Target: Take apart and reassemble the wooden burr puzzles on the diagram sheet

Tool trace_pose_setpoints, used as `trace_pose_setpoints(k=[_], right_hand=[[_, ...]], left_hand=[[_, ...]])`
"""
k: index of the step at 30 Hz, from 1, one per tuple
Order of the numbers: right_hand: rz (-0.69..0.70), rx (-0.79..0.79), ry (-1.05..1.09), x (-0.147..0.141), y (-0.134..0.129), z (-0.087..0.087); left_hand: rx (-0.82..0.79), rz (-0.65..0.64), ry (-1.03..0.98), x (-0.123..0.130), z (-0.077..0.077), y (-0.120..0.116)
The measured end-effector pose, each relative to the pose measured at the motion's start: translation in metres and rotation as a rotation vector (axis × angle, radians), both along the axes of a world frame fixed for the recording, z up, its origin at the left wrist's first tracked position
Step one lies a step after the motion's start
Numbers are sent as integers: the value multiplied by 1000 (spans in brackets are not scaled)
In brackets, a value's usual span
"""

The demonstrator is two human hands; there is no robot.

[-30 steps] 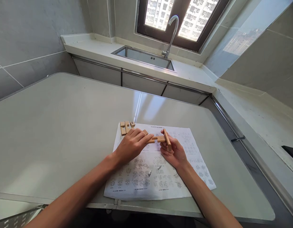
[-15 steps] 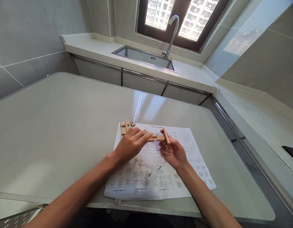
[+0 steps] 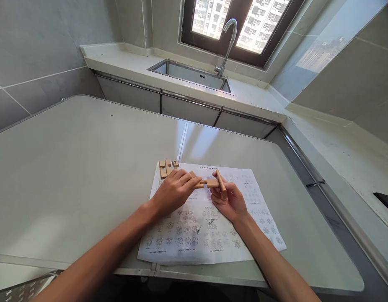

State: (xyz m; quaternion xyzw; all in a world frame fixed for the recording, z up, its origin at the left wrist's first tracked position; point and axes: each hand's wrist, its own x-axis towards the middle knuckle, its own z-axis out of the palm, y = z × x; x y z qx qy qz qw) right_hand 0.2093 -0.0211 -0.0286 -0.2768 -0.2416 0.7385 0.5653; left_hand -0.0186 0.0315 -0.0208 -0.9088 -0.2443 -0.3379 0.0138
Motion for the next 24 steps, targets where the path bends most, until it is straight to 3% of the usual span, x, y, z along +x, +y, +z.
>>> trace_pose_setpoints(k=[24], right_hand=[[52, 20, -111, -5, -2, -3]], left_hand=[[-89, -137, 61, 0, 3, -2]])
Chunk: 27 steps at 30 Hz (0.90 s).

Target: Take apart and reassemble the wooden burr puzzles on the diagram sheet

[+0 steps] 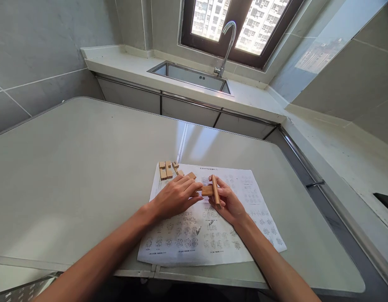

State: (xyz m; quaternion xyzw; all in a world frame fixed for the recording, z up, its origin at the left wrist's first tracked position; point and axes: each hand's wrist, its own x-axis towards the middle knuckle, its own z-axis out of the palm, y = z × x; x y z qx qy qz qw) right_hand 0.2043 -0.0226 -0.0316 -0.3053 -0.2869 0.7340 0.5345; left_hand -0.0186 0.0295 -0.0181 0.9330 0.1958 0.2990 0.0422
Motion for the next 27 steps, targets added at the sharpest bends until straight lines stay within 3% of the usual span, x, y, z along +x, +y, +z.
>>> trace_pose_setpoints(k=[15, 19, 27], right_hand=[[-60, 42, -42, -3, -1, 0], [-131, 42, -70, -1, 0, 5], [-135, 54, -126, -2, -1, 10]], left_hand=[[26, 21, -35, 2, 3, -1], [54, 42, -20, 2, 2, -1], [12, 63, -20, 3, 2, 0]])
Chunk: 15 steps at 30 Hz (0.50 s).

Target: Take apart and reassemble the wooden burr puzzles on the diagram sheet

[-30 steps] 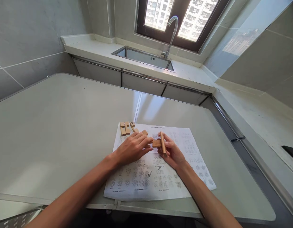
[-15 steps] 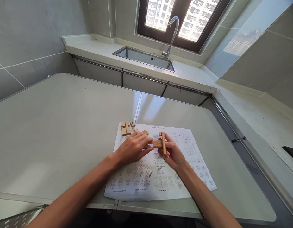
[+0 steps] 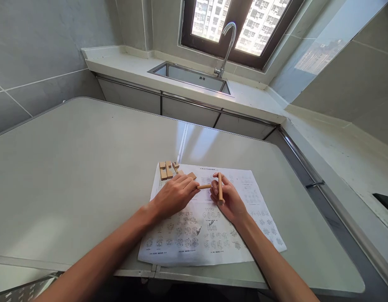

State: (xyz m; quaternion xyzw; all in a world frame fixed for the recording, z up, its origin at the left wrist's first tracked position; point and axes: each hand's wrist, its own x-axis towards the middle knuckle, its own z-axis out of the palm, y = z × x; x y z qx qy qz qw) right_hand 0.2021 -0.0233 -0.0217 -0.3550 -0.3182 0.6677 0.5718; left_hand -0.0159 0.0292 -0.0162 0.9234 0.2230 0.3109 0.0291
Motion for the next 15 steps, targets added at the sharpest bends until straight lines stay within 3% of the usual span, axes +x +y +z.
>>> trace_pose_setpoints(k=[5, 15], right_hand=[[-5, 8, -103, -3, -2, -2], [-171, 130, -483, -10, -3, -10]], left_hand=[[-35, 16, 29, -1, 0, 0], [-8, 52, 82, 1, -1, -2]])
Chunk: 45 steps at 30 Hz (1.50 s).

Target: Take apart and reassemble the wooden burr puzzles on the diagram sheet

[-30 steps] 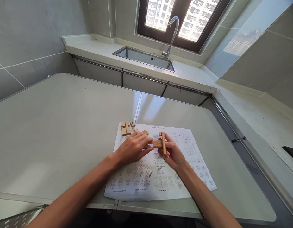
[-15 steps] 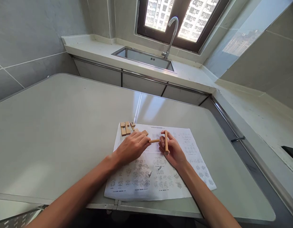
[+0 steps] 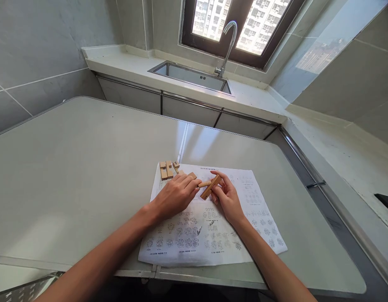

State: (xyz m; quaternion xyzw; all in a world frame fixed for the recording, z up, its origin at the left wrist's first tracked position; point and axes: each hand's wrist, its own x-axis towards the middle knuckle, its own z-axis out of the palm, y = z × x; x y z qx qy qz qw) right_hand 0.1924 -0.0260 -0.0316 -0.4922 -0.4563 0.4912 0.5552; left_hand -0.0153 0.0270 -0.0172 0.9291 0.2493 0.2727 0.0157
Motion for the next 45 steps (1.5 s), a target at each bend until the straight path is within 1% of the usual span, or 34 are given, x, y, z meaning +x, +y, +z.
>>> trace_pose_setpoints(k=[5, 12, 18, 23, 28, 33, 38, 45], right_hand=[[-17, 19, -125, -2, 0, -4], [-52, -1, -260, -3, -1, -9], [-155, 17, -472, -2, -2, -7], [-216, 20, -588, -4, -2, -5], [-224, 78, -665, -5, -2, -5], [-216, 159, -769, -4, 0, -9], [-169, 167, -841, -3, 0, -12], [-160, 193, -852, -6, -1, -13]], left_hand=[[33, 24, 40, 1, -1, -1], [2, 48, 78, 1, -2, -2], [-6, 101, 94, 2, -3, -1], [-25, 110, 102, 2, -4, -1], [-15, 93, 99, 0, -2, -2], [-41, 64, 75, 0, -1, -3], [-74, 34, 80, 0, -3, -2], [-79, 3, 87, -1, -4, -2]])
